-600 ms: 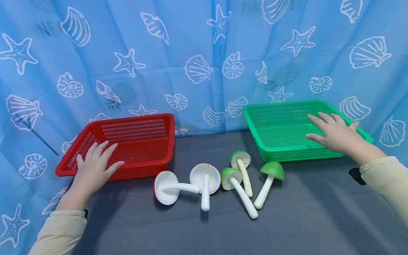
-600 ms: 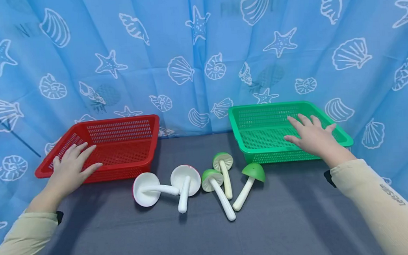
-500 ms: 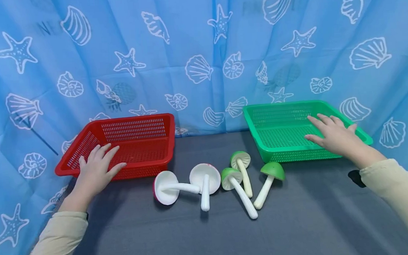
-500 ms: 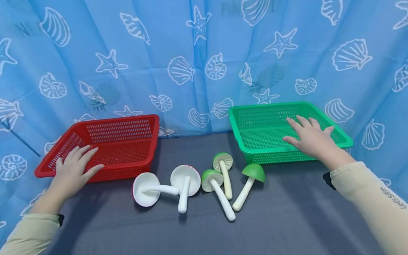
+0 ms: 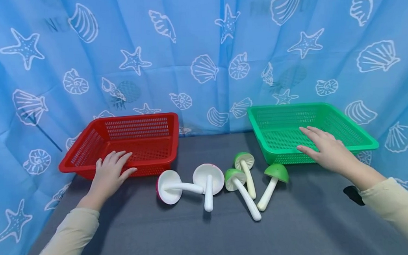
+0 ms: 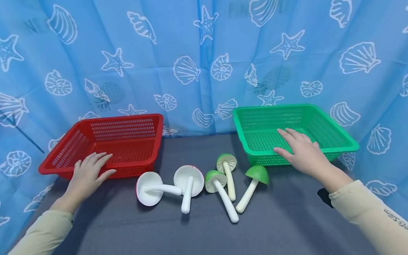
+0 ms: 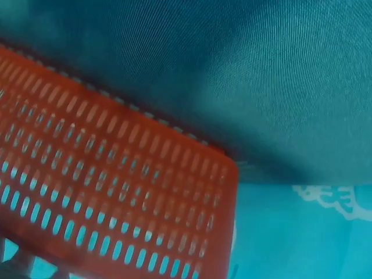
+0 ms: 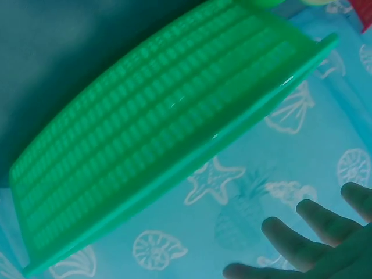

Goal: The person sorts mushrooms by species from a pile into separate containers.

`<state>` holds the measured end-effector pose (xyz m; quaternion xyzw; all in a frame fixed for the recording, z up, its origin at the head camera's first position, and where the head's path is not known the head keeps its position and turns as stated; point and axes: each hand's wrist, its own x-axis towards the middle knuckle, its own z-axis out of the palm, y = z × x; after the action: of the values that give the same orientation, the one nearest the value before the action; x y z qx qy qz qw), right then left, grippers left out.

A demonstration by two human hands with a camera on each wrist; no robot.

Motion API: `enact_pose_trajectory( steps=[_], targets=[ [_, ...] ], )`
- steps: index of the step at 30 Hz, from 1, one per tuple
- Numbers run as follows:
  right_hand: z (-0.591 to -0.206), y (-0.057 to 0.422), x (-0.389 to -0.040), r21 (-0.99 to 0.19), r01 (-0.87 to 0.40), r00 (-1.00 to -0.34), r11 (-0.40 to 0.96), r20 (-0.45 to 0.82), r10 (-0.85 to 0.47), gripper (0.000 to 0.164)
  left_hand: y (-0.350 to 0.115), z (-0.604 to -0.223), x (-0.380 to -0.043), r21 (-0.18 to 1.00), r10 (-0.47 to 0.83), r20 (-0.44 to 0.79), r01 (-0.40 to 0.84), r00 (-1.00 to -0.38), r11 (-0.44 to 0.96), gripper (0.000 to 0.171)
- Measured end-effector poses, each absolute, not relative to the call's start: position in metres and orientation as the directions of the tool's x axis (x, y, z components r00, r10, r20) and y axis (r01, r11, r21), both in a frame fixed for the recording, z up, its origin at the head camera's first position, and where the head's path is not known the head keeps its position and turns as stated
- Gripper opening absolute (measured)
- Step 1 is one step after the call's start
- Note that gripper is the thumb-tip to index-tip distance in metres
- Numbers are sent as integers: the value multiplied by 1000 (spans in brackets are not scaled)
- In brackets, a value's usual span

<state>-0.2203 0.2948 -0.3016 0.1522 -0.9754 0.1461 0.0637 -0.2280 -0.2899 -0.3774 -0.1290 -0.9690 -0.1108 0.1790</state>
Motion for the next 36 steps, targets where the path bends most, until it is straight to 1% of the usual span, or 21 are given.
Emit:
enact_pose_trajectory(
  steps=[2, 5, 10, 17, 26, 29, 33, 36],
  targets=[
    [-304, 290, -216, -310, -341, -937, 887, 182, -297, 66, -289, -379, -230, 178, 210, 377, 293, -902, 939, 66],
    [-307, 283, -210, -386, -368, -929, 846, 192, -317, 65, -288, -381, -233, 227, 194, 361, 288, -912, 930, 64],
    [-307, 268, -197, -486, -372, -928, 791, 182, -325, 66, -288, -384, -235, 299, 186, 341, 294, -922, 908, 58],
    [-311, 238, -184, -574, -388, -920, 721, 192, -343, 61, -289, -390, -241, 295, 200, 392, 329, -898, 897, 39],
    [-325, 202, -174, -710, -393, -906, 584, 188, -380, 56, -292, -394, -242, 276, 186, 411, 316, -892, 908, 36],
    [-328, 193, -173, -788, -341, -915, 513, 155, -371, 53, -293, -396, -241, 268, 184, 418, 314, -890, 911, 37],
    [-332, 180, -173, -905, -207, -930, 372, 64, -362, 52, -295, -398, -241, 259, 185, 419, 312, -889, 914, 37],
    [-338, 171, -173, -955, -111, -925, 276, -2, -381, 54, -296, -399, -242, 263, 184, 413, 310, -892, 914, 39]
  ],
)
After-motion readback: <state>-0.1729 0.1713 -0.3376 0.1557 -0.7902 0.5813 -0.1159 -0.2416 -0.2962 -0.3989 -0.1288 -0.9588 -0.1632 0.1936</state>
